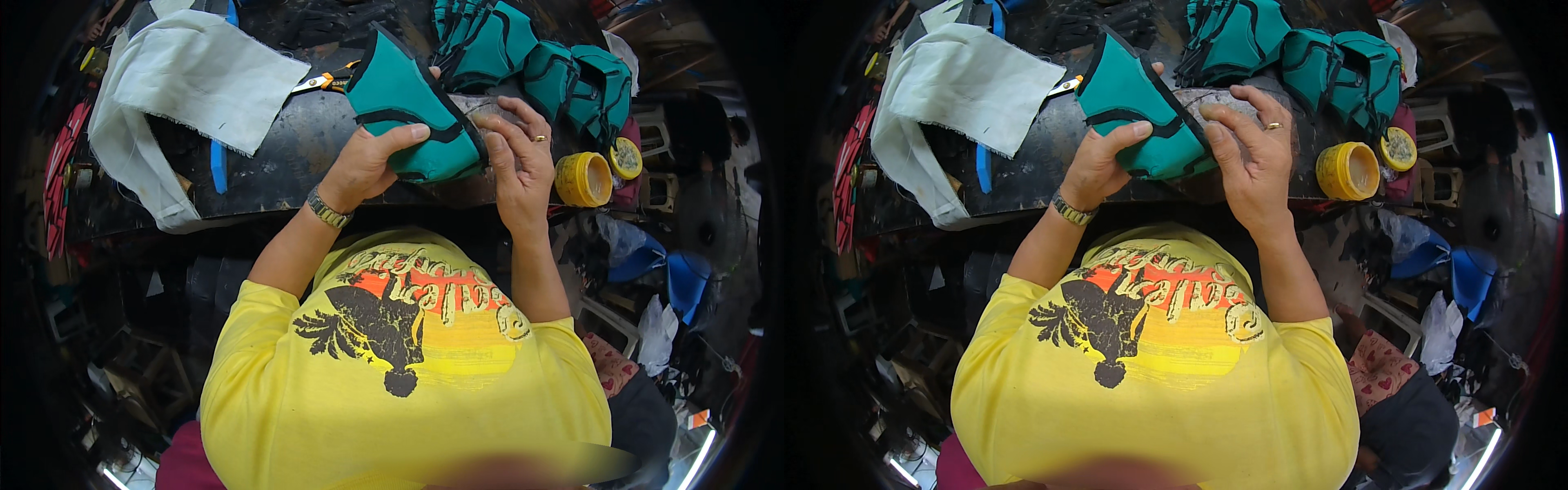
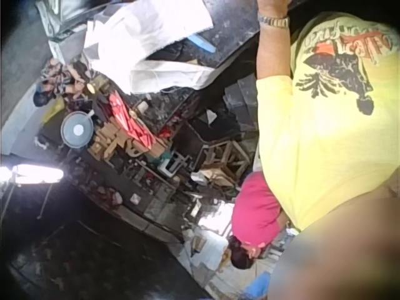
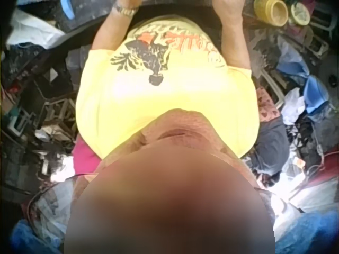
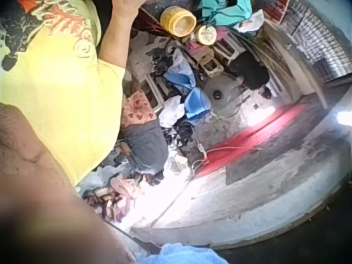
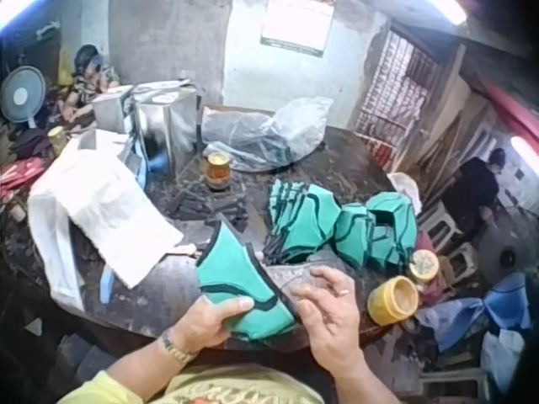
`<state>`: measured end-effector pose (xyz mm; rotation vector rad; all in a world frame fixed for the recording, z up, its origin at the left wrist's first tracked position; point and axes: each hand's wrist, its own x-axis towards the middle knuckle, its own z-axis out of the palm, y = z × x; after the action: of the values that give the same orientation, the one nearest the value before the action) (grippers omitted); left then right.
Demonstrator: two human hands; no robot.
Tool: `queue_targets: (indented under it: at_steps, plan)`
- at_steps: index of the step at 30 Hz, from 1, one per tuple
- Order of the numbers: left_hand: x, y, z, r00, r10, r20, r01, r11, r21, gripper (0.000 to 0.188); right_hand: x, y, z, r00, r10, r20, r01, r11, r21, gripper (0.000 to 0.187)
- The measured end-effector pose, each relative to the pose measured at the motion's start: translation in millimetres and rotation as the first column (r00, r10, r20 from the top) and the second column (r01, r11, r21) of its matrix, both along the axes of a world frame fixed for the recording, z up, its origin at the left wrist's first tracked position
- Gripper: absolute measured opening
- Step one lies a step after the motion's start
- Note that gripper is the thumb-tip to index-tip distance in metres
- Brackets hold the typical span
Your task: The person handles several green and pink face masks on a cluttered workbench, picking them up one at a time, turning them over, and examining the edges and seams. The person places each mask back on the table after inspection.
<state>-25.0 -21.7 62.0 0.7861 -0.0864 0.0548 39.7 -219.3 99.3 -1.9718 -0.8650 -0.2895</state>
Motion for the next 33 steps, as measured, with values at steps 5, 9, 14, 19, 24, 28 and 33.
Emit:
queue_targets:
  at_steps: [5, 9, 14, 19, 24, 28, 33]
  plan:
    - [-1, 1, 2, 1.0, -0.014, 0.004, 0.014, 1.0, 0.018, 0.067, 1, 12, 5, 0.99, 0.048, 0.132, -0.057, 0.996, 0.067, 0.024]
    - [-3, 2, 2, 1.0, 0.01, 0.006, -0.01, 0.999, 0.046, 0.063, 1, 14, 15, 0.962, 0.078, 0.261, -0.07, 0.997, -0.039, 0.025]
    - [-4, 0, -3, 1.0, 0.004, -0.011, -0.005, 0.996, -0.086, 0.051, -6, 19, 17, 0.946, 0.107, 0.307, -0.067, 0.988, -0.136, 0.029]
    - [-1, -3, -5, 0.989, 0.017, -0.149, -0.039, 0.988, -0.151, 0.046, -21, 20, 28, 0.92, 0.276, 0.28, -0.216, 0.95, -0.226, 0.044]
    - [1, 1, -3, 0.992, 0.078, -0.096, -0.095, 0.979, -0.18, 0.041, -21, 4, 34, 0.897, 0.41, 0.166, -0.441, 0.859, 0.26, 0.068]
    - [2, 7, -8, 0.995, 0.04, -0.097, -0.061, 0.973, -0.222, 0.044, 2, 3, 13, 0.923, 0.306, -0.233, -0.222, 0.918, 0.328, 0.077]
    - [1, 12, -20, 0.995, -0.1, 0.013, 0.097, 0.921, -0.378, 0.048, 1, 14, -17, 0.688, 0.464, -0.558, -0.187, 0.857, 0.481, 0.094]
